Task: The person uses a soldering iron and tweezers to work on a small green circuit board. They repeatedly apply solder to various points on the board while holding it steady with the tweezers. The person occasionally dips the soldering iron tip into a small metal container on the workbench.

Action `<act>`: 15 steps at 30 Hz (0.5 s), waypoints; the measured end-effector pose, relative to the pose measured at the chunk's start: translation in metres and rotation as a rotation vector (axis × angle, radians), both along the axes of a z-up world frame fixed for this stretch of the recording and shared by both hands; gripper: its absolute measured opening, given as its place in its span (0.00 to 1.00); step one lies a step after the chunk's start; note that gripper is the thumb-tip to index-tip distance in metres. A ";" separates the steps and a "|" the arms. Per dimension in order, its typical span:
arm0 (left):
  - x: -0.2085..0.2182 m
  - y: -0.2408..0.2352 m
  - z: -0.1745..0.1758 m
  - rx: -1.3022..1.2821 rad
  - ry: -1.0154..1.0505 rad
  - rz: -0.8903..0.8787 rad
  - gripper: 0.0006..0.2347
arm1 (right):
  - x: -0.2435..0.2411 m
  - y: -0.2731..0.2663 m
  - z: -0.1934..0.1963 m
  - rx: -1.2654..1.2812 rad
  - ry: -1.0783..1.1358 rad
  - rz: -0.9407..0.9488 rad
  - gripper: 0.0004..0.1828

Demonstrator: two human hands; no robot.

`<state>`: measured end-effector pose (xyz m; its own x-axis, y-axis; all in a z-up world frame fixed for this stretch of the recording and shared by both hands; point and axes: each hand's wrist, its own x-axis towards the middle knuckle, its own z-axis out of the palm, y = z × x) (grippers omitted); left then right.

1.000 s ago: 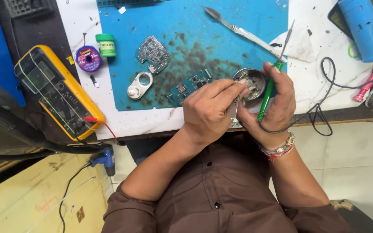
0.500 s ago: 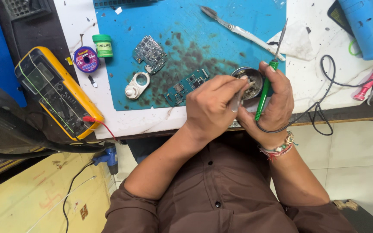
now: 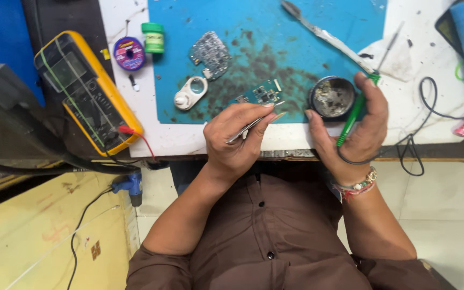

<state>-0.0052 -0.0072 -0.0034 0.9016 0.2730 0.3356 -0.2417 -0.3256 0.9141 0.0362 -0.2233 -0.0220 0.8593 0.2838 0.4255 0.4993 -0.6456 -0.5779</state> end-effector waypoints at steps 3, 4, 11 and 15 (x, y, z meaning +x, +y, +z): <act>-0.001 0.002 0.000 -0.039 0.030 0.027 0.08 | -0.001 -0.003 0.000 0.053 -0.083 0.022 0.41; -0.001 0.002 -0.001 -0.052 0.044 0.040 0.08 | -0.001 -0.006 -0.001 0.089 -0.118 0.034 0.38; 0.000 0.000 -0.001 -0.075 0.127 0.087 0.05 | -0.017 -0.008 -0.003 0.106 -0.146 0.180 0.14; 0.001 -0.001 -0.002 -0.042 0.149 0.086 0.05 | -0.021 0.003 0.000 0.109 -0.078 0.175 0.13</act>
<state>-0.0041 -0.0077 -0.0050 0.9132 0.3620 0.1873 -0.0759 -0.3004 0.9508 0.0156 -0.2199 -0.0224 0.7643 0.3744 0.5251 0.6442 -0.4805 -0.5950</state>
